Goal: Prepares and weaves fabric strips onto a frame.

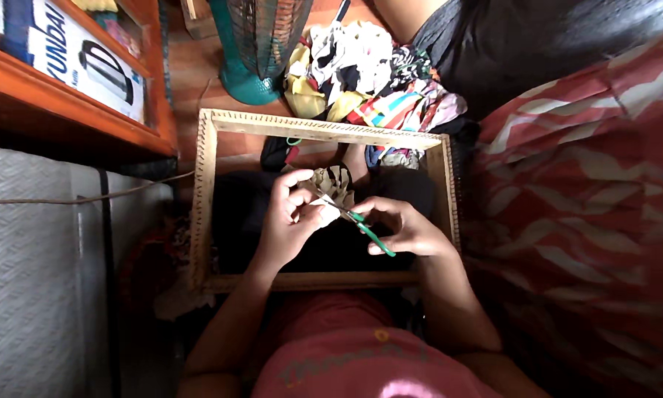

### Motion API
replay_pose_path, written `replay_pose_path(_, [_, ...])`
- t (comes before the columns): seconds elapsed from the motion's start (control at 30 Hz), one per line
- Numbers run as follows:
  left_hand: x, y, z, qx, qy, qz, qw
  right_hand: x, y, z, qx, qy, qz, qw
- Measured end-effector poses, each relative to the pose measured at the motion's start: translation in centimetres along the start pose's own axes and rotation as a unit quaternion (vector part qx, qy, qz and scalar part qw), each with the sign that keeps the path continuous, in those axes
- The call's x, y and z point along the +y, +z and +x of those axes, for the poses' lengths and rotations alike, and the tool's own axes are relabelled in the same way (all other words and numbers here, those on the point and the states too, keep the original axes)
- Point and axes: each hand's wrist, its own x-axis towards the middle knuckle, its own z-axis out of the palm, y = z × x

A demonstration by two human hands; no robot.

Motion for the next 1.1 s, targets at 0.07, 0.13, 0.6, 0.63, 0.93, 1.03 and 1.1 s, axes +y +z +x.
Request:
replay_pose_path(0.07, [0.1,0.0,0.0,-0.002,0.000,-0.001,1.000,-0.1,0.0,0.0,0.001,-0.001,0.006,1.000])
replay_pose_path(0.13, [0.1,0.0,0.0,0.000,0.000,0.005,1.000,-0.2,0.0,0.0,0.001,0.000,0.013,1.000])
replay_pose_path(0.6, [0.5,-0.3,0.1,-0.018,0.010,-0.004,1.000,0.7,-0.7,-0.3,-0.051,0.016,0.071,0.996])
replay_pose_path(0.63, [0.5,-0.3,0.1,-0.021,0.009,-0.005,1.000,0.7,-0.7,-0.3,-0.055,0.013,0.074,0.996])
replay_pose_path(0.93, [0.3,-0.2,0.0,-0.015,0.004,0.022,1.000,0.5,-0.4,-0.2,-0.032,0.029,0.058,0.997])
replay_pose_path(1.03, [0.4,-0.2,0.0,-0.015,0.002,0.016,1.000,0.6,-0.4,-0.3,-0.029,0.022,0.062,0.997])
replay_pose_path(1.1, [0.4,-0.2,0.0,-0.016,0.001,0.017,1.000,0.6,-0.3,-0.3,-0.021,0.022,0.063,0.998])
